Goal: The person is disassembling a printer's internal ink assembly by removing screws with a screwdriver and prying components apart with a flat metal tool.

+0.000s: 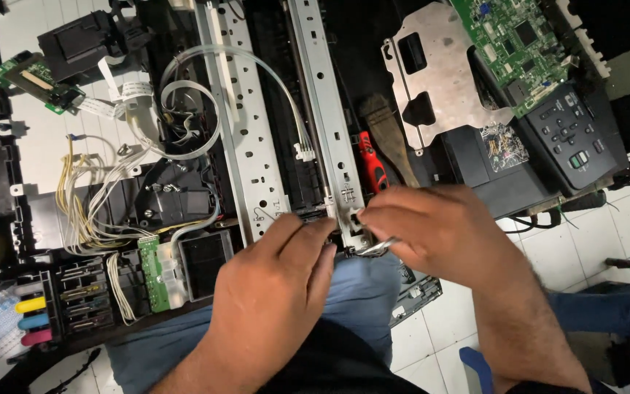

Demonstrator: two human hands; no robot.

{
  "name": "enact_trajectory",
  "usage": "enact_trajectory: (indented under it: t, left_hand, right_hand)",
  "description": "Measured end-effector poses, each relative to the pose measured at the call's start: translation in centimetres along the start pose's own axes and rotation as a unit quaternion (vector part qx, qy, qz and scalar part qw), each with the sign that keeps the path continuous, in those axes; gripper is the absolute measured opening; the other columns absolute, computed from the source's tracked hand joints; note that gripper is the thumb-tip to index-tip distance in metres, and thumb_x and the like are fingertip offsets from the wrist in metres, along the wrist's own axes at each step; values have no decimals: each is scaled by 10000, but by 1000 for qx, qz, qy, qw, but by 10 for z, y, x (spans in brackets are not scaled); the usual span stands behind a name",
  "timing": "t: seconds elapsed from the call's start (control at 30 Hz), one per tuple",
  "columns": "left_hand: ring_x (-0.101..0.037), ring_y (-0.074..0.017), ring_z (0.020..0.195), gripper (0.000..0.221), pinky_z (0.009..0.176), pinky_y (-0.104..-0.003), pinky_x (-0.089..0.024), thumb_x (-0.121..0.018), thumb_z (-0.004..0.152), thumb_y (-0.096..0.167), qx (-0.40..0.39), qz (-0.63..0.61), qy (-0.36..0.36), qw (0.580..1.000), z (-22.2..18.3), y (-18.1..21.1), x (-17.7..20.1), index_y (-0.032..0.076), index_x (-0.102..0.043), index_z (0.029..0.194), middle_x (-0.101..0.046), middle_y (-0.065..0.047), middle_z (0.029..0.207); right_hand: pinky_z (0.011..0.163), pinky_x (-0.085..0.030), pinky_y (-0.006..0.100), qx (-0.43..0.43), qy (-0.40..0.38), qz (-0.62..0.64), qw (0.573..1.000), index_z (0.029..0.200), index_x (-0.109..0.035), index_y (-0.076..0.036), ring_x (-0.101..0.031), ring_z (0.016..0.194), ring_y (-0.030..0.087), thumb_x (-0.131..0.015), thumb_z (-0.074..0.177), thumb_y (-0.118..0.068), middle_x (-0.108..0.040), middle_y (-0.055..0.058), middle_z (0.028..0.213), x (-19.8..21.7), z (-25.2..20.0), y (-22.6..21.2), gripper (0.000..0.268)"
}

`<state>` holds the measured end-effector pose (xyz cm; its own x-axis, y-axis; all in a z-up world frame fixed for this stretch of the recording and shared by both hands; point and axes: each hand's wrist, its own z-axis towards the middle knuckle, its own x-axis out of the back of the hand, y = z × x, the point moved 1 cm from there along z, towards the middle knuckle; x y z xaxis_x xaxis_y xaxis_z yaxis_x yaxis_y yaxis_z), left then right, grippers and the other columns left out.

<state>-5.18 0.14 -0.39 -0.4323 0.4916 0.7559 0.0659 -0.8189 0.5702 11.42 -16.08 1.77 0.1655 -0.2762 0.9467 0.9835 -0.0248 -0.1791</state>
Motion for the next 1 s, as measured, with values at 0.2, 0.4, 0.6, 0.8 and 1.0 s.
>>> enact_trajectory:
  t: [0.2, 0.4, 0.6, 0.8, 1.0]
  left_hand:
    - [-678, -266, 784, 455, 562, -398, -582, -692, 968, 328, -25, -85, -51, 995, 23, 11, 13, 101, -596, 1350, -590, -57, 1145]
    - [-640, -256, 755, 275, 662, -386, -503, -692, 969, 297, -28, -189, -71, 979, 22, 10, 27, 48, -648, 1077, -576, -65, 963]
    - [-672, -108, 651, 420, 601, -283, -523, -728, 824, 636, 81, -240, -238, 938, -45, -19, -1, 239, -717, 961, -701, 56, 799]
    - [-709, -20, 569, 161, 611, -166, -535, -990, 630, 295, 381, -309, -208, 846, -86, -29, 1, 266, -952, 783, -859, 85, 667]
    - [-682, -302, 1252, 154, 1045, -390, -497, -716, 858, 194, 111, -616, -198, 754, -73, -18, -38, 53, -778, 865, -679, -184, 1262]
  right_hand:
    - [581, -496, 286, -40, 28, 163, 985, 952, -682, -1, -618, 718, 173, -727, 893, 47, -650, 80, 908, 15, 24, -3, 89]
    - [473, -389, 212, -42, 52, 310, 949, 953, -711, -18, -524, 576, 86, -752, 846, 81, -673, 75, 853, 16, 26, -19, 151]
    - [608, -540, 301, -32, 86, 435, 896, 980, -716, -70, -644, 695, 175, -786, 922, -98, -674, 84, 881, -17, -4, -60, 95]
    - [699, -489, 290, -268, 38, 463, 844, 1168, -721, -52, -629, 846, 164, -595, 878, -247, -649, 85, 1046, 6, -2, -86, 371]
    - [577, -534, 243, -163, 221, 535, 799, 1362, -560, 30, -586, 740, 163, -463, 1051, -31, -627, 147, 1002, -24, 3, -119, 331]
